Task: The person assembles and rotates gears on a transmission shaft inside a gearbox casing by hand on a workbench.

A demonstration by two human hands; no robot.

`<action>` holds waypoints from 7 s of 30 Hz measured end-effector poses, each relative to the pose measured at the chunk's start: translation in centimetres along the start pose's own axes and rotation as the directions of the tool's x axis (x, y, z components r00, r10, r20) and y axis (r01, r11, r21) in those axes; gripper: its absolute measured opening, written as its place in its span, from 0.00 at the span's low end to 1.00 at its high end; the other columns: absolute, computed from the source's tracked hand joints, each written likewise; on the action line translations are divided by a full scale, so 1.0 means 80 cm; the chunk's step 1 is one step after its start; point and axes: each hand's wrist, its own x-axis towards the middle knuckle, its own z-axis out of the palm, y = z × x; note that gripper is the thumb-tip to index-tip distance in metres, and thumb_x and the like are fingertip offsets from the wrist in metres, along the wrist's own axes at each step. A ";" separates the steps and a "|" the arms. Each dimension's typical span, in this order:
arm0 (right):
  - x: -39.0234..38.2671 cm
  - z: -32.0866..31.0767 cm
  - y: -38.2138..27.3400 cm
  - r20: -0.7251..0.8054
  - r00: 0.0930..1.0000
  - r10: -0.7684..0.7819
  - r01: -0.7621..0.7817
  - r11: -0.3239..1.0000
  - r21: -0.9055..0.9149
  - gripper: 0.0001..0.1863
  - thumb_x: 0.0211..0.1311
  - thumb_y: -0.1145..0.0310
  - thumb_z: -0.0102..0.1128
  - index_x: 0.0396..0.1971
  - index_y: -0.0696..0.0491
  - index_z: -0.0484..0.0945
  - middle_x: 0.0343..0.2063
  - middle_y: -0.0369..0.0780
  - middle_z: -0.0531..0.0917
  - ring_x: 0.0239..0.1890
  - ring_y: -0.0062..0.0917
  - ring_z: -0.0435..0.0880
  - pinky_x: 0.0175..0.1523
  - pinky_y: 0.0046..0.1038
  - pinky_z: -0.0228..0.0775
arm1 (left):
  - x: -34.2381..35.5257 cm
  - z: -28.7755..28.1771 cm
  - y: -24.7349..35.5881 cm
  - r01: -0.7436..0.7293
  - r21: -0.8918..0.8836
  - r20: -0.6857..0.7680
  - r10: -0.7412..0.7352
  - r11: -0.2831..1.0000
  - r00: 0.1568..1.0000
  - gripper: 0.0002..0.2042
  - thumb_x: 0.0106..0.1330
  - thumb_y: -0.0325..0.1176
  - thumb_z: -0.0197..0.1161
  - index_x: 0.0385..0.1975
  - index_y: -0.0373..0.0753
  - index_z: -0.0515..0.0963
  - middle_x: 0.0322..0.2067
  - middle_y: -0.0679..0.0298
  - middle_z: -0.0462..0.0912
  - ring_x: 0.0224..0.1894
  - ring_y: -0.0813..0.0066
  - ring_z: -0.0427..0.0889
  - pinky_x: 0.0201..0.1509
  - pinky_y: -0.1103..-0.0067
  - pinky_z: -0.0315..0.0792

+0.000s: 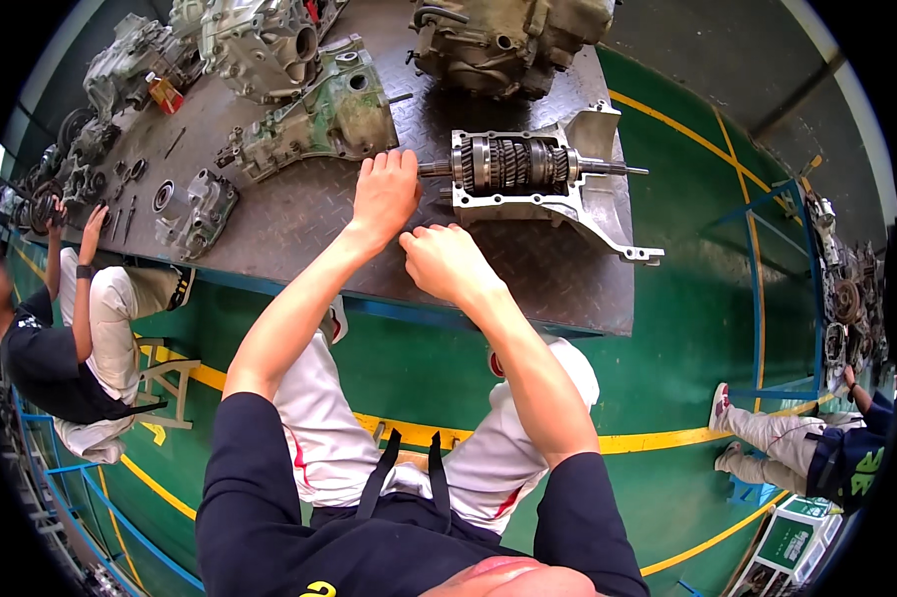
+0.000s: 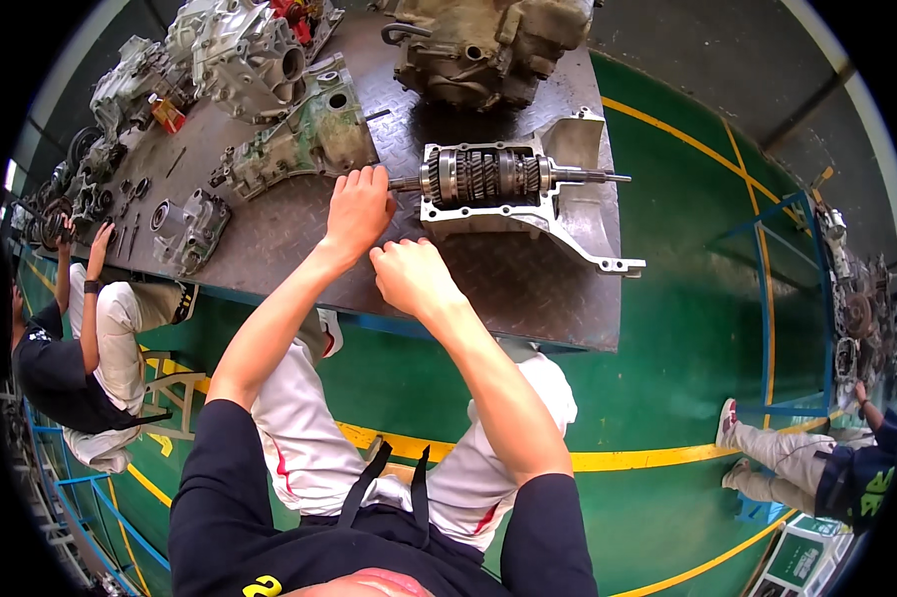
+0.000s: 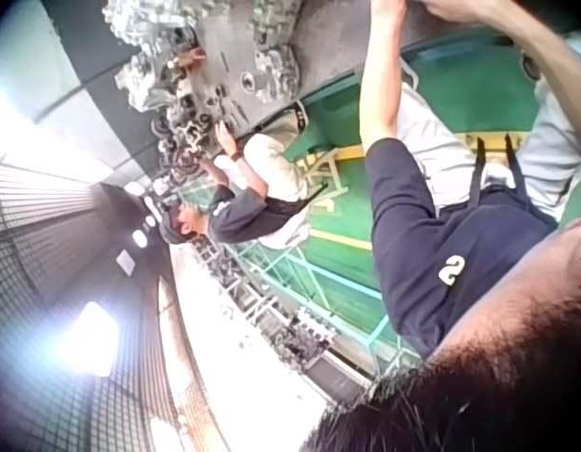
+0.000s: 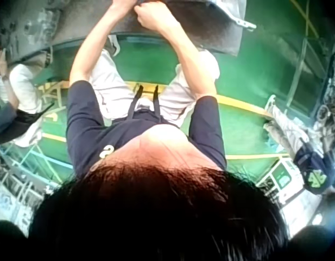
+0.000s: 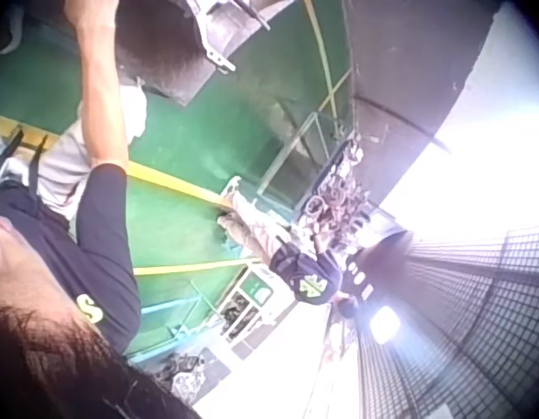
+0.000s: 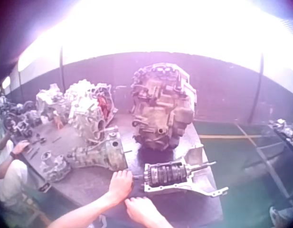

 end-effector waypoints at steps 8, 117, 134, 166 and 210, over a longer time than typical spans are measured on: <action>0.000 -0.008 0.003 0.024 1.000 0.015 -0.014 1.000 -0.015 0.06 0.56 0.69 0.61 0.33 0.54 0.82 0.31 0.44 0.87 0.39 0.38 0.88 0.48 0.44 0.77 | 0.045 -0.019 -0.016 0.089 -0.099 0.356 -0.049 0.991 0.933 0.13 0.60 0.40 0.65 0.29 0.34 0.83 0.28 0.43 0.86 0.35 0.48 0.88 0.40 0.58 0.82; 0.031 -0.003 -0.041 -0.048 0.988 -0.144 0.145 0.989 0.029 0.04 0.58 0.72 0.57 0.28 0.54 0.80 0.27 0.45 0.86 0.33 0.40 0.88 0.39 0.41 0.78 | -0.017 -0.081 -0.076 0.348 -0.798 0.584 -0.488 -0.493 0.649 0.08 0.71 0.38 0.59 0.36 0.41 0.80 0.33 0.64 0.84 0.40 0.67 0.82 0.52 0.69 0.77; 0.040 -0.022 -0.084 -0.289 0.947 -0.137 0.162 0.985 0.065 0.38 0.51 0.81 0.57 0.68 0.59 0.67 0.71 0.50 0.65 0.71 0.45 0.66 0.72 0.41 0.63 | -0.062 -0.118 -0.046 -0.279 -0.157 0.227 -0.310 -0.947 0.923 0.37 0.68 0.46 0.47 0.74 0.29 0.56 0.76 0.43 0.54 0.79 0.50 0.52 0.83 0.58 0.43; 0.021 -0.028 -0.056 -0.454 0.887 0.083 -0.142 0.985 -0.098 0.44 0.63 0.75 0.56 0.78 0.56 0.48 0.78 0.45 0.53 0.79 0.44 0.50 0.80 0.44 0.46 | -0.117 -0.121 0.051 0.213 -0.936 0.218 -0.014 0.279 0.976 0.45 0.66 0.40 0.62 0.76 0.26 0.43 0.68 0.35 0.65 0.68 0.40 0.67 0.79 0.54 0.51; -0.002 -0.035 -0.077 -0.251 0.957 0.147 -0.077 0.960 0.268 0.19 0.55 0.78 0.59 0.48 0.64 0.77 0.48 0.52 0.82 0.54 0.47 0.78 0.60 0.39 0.72 | -0.124 -0.119 0.045 0.157 -0.894 0.050 -0.256 0.419 0.965 0.07 0.64 0.28 0.56 0.33 0.29 0.70 0.33 0.44 0.78 0.39 0.40 0.77 0.44 0.58 0.72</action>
